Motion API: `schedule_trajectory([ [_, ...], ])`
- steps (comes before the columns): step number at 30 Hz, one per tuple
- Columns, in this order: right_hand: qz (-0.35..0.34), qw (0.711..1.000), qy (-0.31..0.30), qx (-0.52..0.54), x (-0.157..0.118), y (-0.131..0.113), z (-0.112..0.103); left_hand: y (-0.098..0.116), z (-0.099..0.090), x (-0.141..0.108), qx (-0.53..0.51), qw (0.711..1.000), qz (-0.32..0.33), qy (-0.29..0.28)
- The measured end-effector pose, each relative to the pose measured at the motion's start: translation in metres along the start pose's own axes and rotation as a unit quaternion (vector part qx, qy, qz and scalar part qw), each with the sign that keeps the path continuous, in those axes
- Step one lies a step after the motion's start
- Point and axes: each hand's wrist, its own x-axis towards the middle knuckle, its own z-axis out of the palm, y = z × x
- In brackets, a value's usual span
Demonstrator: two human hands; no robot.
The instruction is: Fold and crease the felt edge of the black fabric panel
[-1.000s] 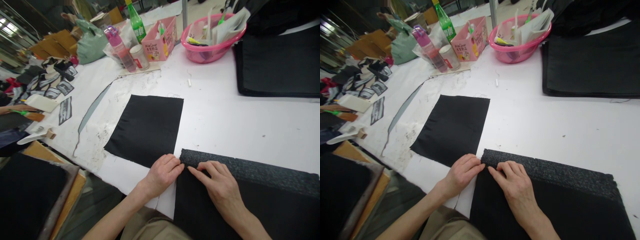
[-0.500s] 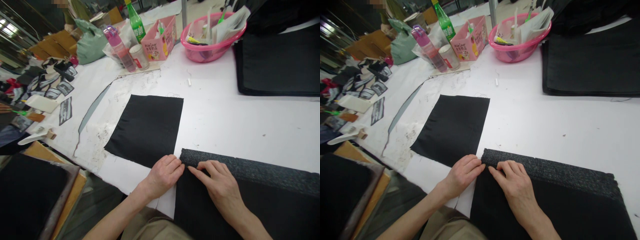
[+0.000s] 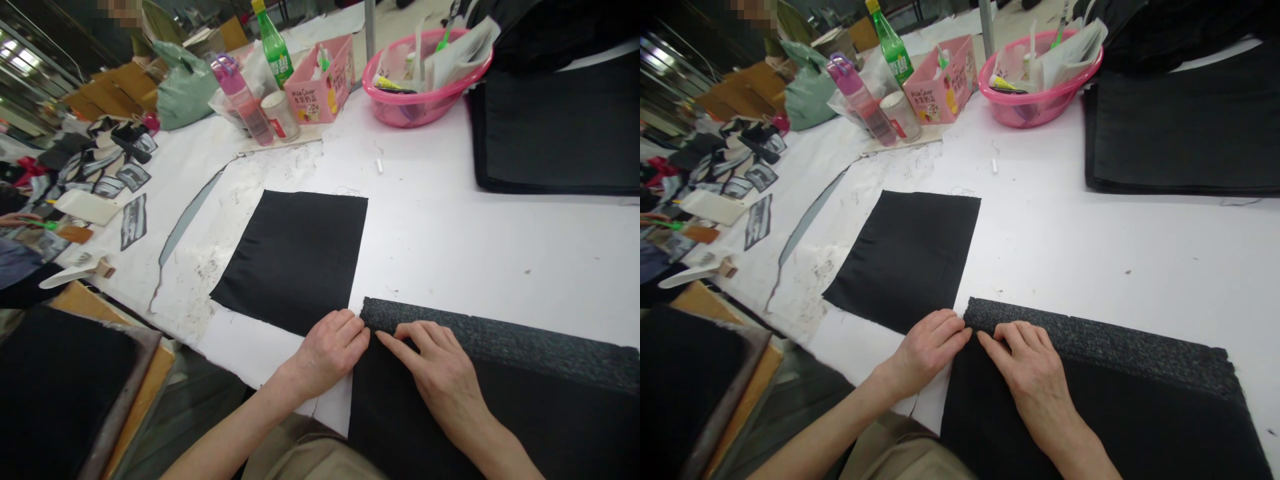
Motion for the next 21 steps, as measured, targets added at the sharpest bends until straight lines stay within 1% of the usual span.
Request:
schedule_trajectory([
  [7,-0.003,1.0,-0.003,-0.015,-0.002,-0.0001,-0.0005,-0.0003,0.0008,0.0,-0.003,1.0,-0.001,-0.006],
  [12,0.0,1.0,-0.006,-0.008,-0.0032,0.0,0.0007,0.0,0.0012,-0.0008,0.011,1.0,0.002,0.005],
  [21,-0.024,0.999,0.014,-0.037,-0.0008,-0.0041,0.0016,0.0019,0.0009,-0.0045,0.03,1.0,-0.003,0.003],
])
